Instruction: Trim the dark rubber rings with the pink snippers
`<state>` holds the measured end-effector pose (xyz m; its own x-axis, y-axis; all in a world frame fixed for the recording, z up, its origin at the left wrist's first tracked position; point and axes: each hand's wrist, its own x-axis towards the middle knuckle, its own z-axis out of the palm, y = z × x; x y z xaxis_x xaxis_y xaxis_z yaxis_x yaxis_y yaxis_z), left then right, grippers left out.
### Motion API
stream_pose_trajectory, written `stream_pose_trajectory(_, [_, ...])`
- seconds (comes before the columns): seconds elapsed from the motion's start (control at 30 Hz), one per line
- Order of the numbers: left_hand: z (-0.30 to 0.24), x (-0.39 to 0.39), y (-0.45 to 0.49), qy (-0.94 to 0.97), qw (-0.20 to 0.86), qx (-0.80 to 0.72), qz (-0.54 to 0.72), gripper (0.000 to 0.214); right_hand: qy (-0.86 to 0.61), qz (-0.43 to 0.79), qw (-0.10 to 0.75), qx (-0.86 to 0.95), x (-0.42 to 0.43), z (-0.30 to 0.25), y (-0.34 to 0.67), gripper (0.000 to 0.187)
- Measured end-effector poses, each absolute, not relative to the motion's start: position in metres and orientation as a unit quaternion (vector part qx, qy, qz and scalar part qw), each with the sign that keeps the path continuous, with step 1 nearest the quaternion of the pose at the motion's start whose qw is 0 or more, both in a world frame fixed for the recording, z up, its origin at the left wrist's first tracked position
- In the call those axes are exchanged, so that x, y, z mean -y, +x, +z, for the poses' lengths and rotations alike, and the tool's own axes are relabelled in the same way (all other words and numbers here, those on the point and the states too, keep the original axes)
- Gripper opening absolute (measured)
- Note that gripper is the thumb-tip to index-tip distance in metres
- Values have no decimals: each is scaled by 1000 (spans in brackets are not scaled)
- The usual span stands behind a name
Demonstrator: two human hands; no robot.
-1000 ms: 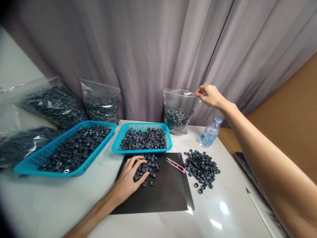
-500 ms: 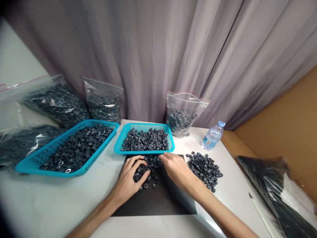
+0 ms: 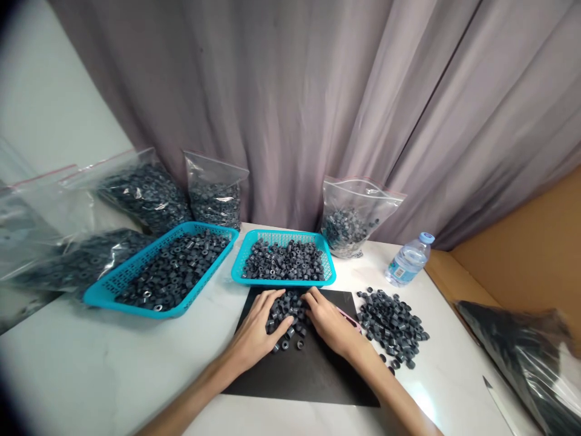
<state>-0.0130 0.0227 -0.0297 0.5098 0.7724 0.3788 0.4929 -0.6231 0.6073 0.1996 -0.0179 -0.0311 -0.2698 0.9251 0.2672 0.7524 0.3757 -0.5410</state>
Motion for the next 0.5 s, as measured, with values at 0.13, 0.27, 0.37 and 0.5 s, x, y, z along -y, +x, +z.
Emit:
stream_pose_trajectory(0.13, [-25, -24, -13, 848, 235, -358, 312, 33, -552, 170, 332, 746, 25, -33, 200, 13])
stream_pose_trajectory(0.27, [-20, -24, -12, 852, 236, -347, 314, 30, -560, 177, 369, 720, 31, -37, 202, 15])
stream_pose_trajectory(0.37, [-18, -24, -11, 855, 227, -341, 319, 28, -563, 181, 392, 705, 35, -39, 204, 16])
stream_pose_trajectory(0.5, [-16, -24, -11, 858, 215, -336, 324, 24, -563, 201, 423, 680, 39, -41, 208, 16])
